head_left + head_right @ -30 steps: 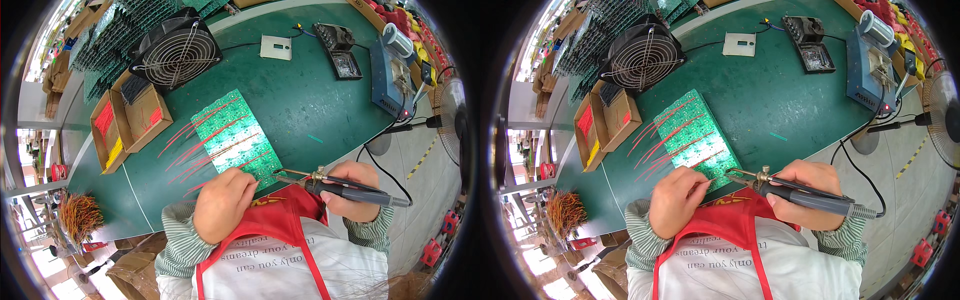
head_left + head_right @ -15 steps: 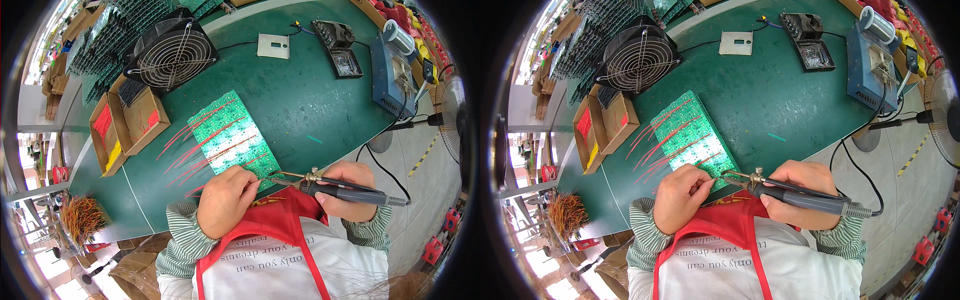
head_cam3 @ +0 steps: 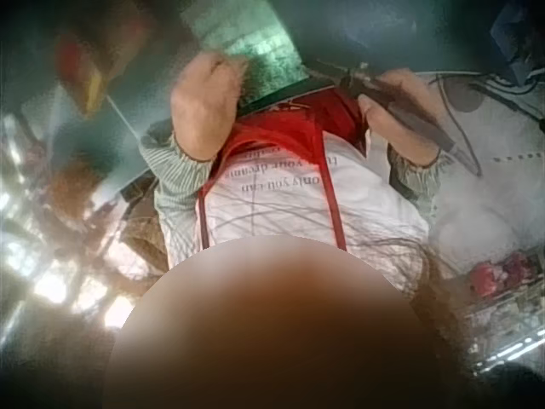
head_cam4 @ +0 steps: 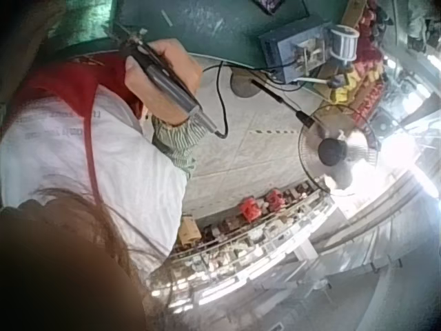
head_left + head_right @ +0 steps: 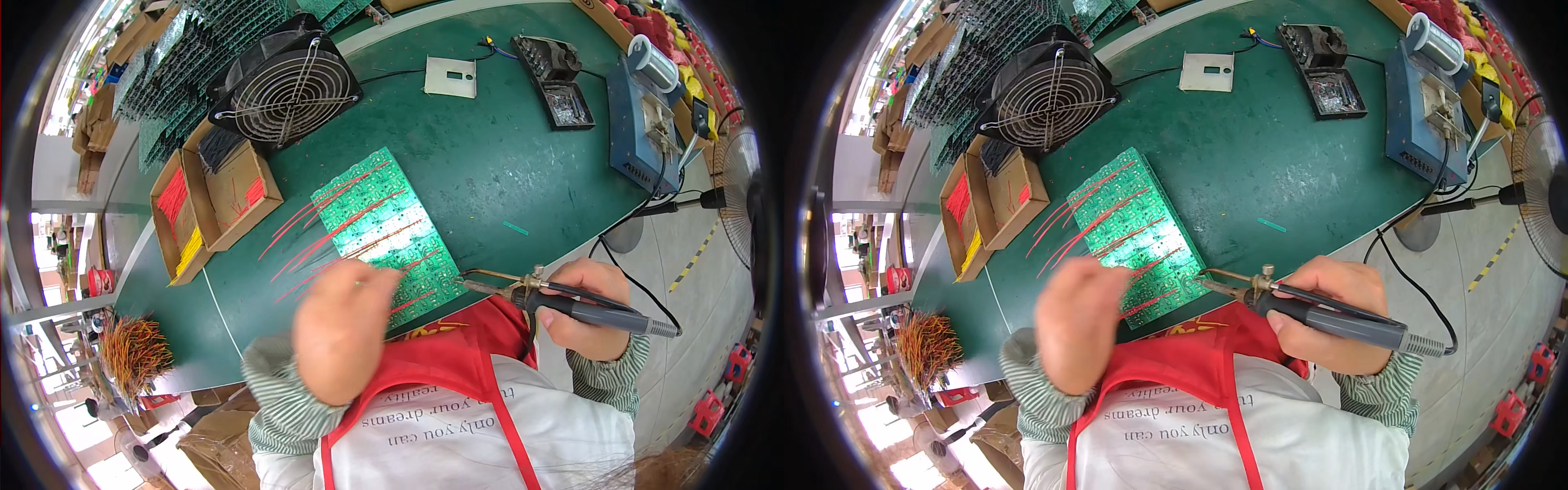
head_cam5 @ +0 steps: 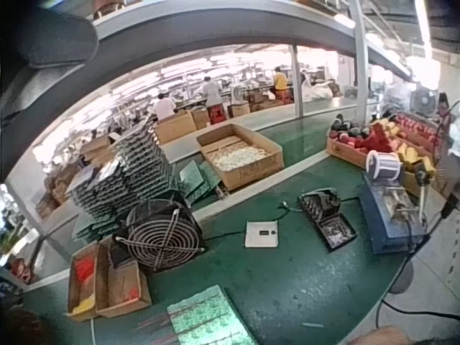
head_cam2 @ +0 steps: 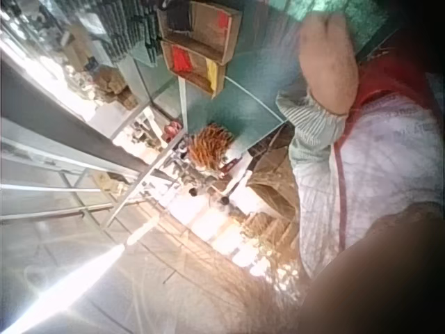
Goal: The person solders multiple thin wires onto a circuit board using a soldering iron and solder wire.
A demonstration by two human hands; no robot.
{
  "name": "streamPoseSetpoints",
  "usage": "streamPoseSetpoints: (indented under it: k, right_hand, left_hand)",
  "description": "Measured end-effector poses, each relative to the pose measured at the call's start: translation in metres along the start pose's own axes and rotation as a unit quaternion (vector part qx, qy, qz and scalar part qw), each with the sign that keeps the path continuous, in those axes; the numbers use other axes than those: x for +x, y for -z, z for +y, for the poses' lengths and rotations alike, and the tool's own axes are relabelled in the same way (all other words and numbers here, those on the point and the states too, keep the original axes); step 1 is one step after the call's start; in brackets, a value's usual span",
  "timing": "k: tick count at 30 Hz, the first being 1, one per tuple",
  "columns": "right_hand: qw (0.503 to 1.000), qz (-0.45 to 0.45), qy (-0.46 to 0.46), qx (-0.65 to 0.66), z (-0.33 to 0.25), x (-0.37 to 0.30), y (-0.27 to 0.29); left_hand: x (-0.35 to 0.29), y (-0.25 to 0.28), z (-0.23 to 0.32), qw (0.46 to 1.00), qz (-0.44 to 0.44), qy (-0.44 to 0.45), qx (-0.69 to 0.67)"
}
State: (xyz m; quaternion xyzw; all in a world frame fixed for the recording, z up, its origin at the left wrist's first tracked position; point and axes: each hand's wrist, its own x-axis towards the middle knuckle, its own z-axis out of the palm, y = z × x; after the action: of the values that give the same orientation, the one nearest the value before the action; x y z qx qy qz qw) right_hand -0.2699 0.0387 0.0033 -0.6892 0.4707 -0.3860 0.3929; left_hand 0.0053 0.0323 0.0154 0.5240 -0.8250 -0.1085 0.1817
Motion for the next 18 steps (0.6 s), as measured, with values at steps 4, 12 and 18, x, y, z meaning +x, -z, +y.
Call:
streamPoseSetpoints:
  k: [4, 12, 18]
  right_hand:
    - [1.0, 0.003, -0.003, -0.001, 0.0, 0.0, 0.003]
    - [1.0, 0.004, -0.008, 0.005, 0.006, 0.0, 0.002]
    - [1.0, 0.001, -0.015, 0.014, 0.012, 0.0, -0.001]
  left_hand:
    - [0.009, -0.03, 0.007, 0.989, -0.041, -0.014, -0.139]
    - [0.013, -0.044, 0.007, 0.981, -0.056, 0.025, -0.184]
    - [0.013, -0.048, 0.006, 0.979, -0.059, 0.034, -0.191]
